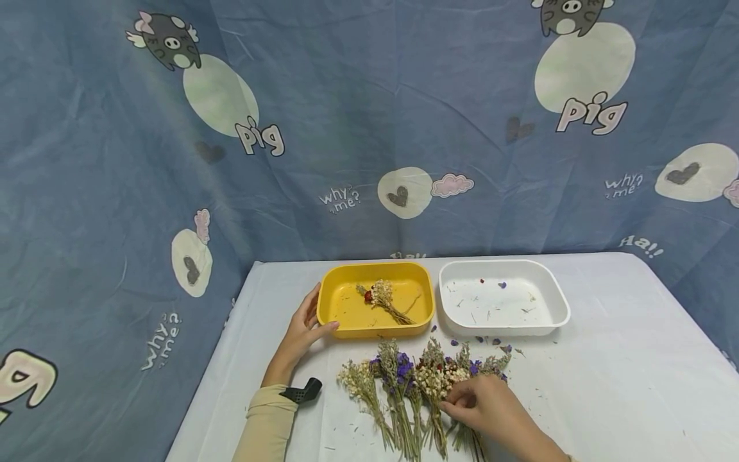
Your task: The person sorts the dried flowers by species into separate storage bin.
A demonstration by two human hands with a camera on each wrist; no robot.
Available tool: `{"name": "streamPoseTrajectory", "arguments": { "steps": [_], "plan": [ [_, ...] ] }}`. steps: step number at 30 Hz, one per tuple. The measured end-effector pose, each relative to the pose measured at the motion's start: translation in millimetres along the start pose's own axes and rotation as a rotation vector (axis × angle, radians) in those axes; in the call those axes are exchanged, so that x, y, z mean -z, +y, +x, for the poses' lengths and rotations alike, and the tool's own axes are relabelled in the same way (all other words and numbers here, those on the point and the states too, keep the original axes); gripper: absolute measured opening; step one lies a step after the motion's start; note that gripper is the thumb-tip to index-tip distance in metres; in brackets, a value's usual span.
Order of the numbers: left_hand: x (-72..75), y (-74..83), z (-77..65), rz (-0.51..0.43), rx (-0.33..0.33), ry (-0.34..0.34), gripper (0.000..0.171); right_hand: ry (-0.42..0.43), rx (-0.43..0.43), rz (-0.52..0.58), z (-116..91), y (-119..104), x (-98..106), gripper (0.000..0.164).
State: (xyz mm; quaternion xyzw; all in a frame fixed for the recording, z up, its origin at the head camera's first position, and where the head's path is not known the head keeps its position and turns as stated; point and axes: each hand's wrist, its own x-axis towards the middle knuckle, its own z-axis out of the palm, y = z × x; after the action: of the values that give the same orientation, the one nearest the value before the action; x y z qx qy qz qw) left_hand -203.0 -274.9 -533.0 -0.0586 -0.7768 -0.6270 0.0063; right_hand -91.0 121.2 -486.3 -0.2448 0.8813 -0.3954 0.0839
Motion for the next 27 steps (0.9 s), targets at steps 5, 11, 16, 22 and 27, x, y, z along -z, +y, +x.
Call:
{"name": "streamPoseTrajectory", "arguments": {
  "steps": [5, 11, 16, 22, 27],
  "plan": [
    [0.1, 0.4, -0.5, 0.002, 0.019, 0.007, 0.1, 0.026, -0.03, -0.082, -1, -4, -7, 0.023],
    [0.3, 0.3, -0.6, 0.005, 0.025, 0.004, 0.099, 0.044, -0.086, -0.156, 0, -10, -14, 0.02],
    [0.6, 0.8, -0.6, 0.001, 0.028, 0.004, 0.099, 0.049, -0.095, -0.187, 1, -13, -18, 0.016],
    [-0.3, 0.9, -1.1, -0.001, 0.032, 0.008, 0.099, 0.038, -0.104, -0.125, 2, -11, -20, 0.014],
    [-0.3, 0.6, -1.5, -0.003, 0.036, 0.01, 0.099, 0.036, -0.084, -0.023, 0, -7, -18, 0.015]
  ]
}}
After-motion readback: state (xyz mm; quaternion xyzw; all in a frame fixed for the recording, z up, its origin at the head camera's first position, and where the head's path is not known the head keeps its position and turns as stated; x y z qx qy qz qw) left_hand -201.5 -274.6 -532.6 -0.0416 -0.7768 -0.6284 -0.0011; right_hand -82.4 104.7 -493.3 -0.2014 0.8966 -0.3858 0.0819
